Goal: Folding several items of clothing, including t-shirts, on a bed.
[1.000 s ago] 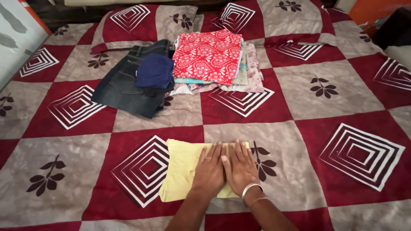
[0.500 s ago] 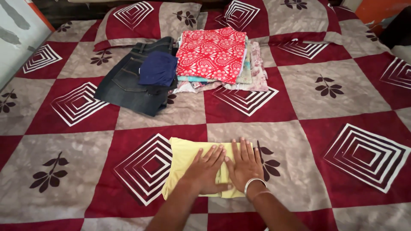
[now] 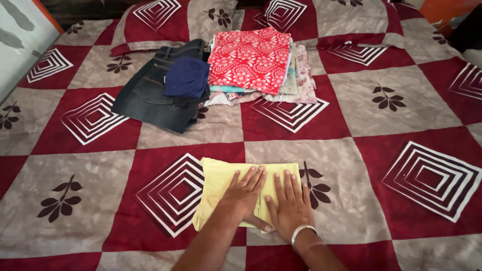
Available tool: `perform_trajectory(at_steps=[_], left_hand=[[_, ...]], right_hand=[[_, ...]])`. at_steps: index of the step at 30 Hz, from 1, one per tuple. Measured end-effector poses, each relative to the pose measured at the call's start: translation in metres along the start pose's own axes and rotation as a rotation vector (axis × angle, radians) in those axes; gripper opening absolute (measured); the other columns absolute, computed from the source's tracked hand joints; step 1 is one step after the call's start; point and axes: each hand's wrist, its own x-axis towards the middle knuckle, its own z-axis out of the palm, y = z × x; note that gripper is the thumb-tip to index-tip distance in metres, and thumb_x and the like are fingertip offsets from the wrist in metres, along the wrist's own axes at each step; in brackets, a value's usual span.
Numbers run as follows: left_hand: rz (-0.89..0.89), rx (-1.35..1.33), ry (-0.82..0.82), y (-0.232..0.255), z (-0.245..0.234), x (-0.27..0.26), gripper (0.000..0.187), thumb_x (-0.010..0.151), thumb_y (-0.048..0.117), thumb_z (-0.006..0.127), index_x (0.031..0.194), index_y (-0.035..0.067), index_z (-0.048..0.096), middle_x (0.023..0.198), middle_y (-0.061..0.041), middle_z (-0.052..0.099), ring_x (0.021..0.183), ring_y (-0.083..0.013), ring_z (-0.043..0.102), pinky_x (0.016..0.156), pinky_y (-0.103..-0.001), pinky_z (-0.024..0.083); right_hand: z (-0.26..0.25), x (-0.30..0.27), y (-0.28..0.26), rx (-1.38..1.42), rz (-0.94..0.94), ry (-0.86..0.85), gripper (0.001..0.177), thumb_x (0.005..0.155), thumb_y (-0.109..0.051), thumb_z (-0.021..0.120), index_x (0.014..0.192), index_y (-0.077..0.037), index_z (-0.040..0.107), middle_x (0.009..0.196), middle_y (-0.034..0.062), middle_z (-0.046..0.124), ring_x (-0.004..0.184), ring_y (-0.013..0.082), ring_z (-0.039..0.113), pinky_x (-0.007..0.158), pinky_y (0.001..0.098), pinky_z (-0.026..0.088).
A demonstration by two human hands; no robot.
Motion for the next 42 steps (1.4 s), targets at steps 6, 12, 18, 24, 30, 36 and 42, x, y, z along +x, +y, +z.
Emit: perform_trajectory(at_steps=[6, 12, 18, 24, 30, 36, 42], left_hand=[[0.008, -0.019, 0.029, -0.002, 0.003, 0.000, 0.168, 0.042, 0.091, 0.078, 0.164, 0.004, 0.000, 0.174, -0.012, -0.004, 0.160, -0.0284, -0.005, 0.126, -0.054, 0.001], [0.033, -0.079, -0.034, -0.005, -0.001, 0.001, 0.168, 0.045, 0.088, 0.080, 0.164, 0.005, -0.003, 0.174, -0.011, -0.007, 0.159, -0.0283, -0.008, 0.125, -0.054, -0.002], [0.022, -0.469, 0.153, -0.009, 0.001, -0.006, 0.110, 0.090, 0.076, 0.060, 0.161, 0.004, 0.017, 0.171, -0.019, 0.012, 0.158, -0.0319, 0.010, 0.124, -0.054, 0.009], [-0.353, -0.590, 0.459, 0.057, -0.006, -0.086, 0.042, 0.093, 0.044, 0.069, 0.113, 0.008, 0.065, 0.094, -0.010, 0.073, 0.090, -0.0268, 0.071, 0.086, -0.042, 0.054], [-0.604, -0.844, 0.643, 0.095, 0.018, -0.091, 0.031, 0.083, 0.038, 0.079, 0.089, 0.010, 0.066, 0.076, -0.008, 0.073, 0.074, -0.0277, 0.072, 0.067, -0.042, 0.056], [-0.528, -1.025, 0.683, 0.085, 0.026, -0.080, 0.022, 0.085, 0.030, 0.076, 0.084, 0.010, 0.067, 0.076, -0.006, 0.074, 0.073, -0.0267, 0.073, 0.068, -0.041, 0.057], [-0.433, -0.785, 0.679, 0.077, 0.032, -0.094, 0.023, 0.091, 0.027, 0.071, 0.087, 0.006, 0.065, 0.085, -0.011, 0.071, 0.084, -0.0320, 0.068, 0.076, -0.044, 0.052]], right_hand=[[-0.009, 0.041, 0.003, 0.022, 0.072, -0.052, 0.071, 0.102, -0.053, 0.026, 0.162, -0.016, 0.015, 0.168, 0.0142, 0.012, 0.155, 0.0294, 0.012, 0.123, 0.0507, 0.009], [-0.002, 0.024, 0.005, -0.061, -0.010, 0.028, 0.072, 0.102, -0.051, 0.027, 0.159, -0.009, 0.021, 0.165, 0.0196, 0.018, 0.153, 0.0337, 0.015, 0.122, 0.0499, 0.011], [0.026, -0.037, 0.025, 0.336, -0.060, 0.286, 0.058, 0.106, -0.029, 0.037, 0.157, 0.000, 0.036, 0.160, 0.0219, 0.039, 0.151, 0.0335, 0.037, 0.124, 0.0491, 0.026], [-0.009, -0.045, 0.019, 0.600, -0.042, 0.346, 0.054, 0.095, -0.017, 0.048, 0.148, -0.002, 0.048, 0.157, 0.0215, 0.045, 0.141, 0.0376, 0.046, 0.117, 0.0451, 0.035], [-0.003, -0.044, 0.018, 0.441, -0.079, 0.318, 0.060, 0.092, -0.018, 0.051, 0.150, -0.003, 0.045, 0.157, 0.0187, 0.043, 0.144, 0.0325, 0.042, 0.121, 0.0437, 0.029], [0.002, -0.041, 0.018, 0.339, -0.098, 0.290, 0.062, 0.094, -0.020, 0.049, 0.153, -0.002, 0.041, 0.160, 0.0164, 0.040, 0.148, 0.0272, 0.037, 0.123, 0.0413, 0.025], [0.006, -0.038, 0.016, 0.238, -0.096, 0.273, 0.063, 0.094, -0.027, 0.049, 0.150, 0.000, 0.040, 0.160, 0.0180, 0.037, 0.149, 0.0270, 0.035, 0.122, 0.0409, 0.023]])
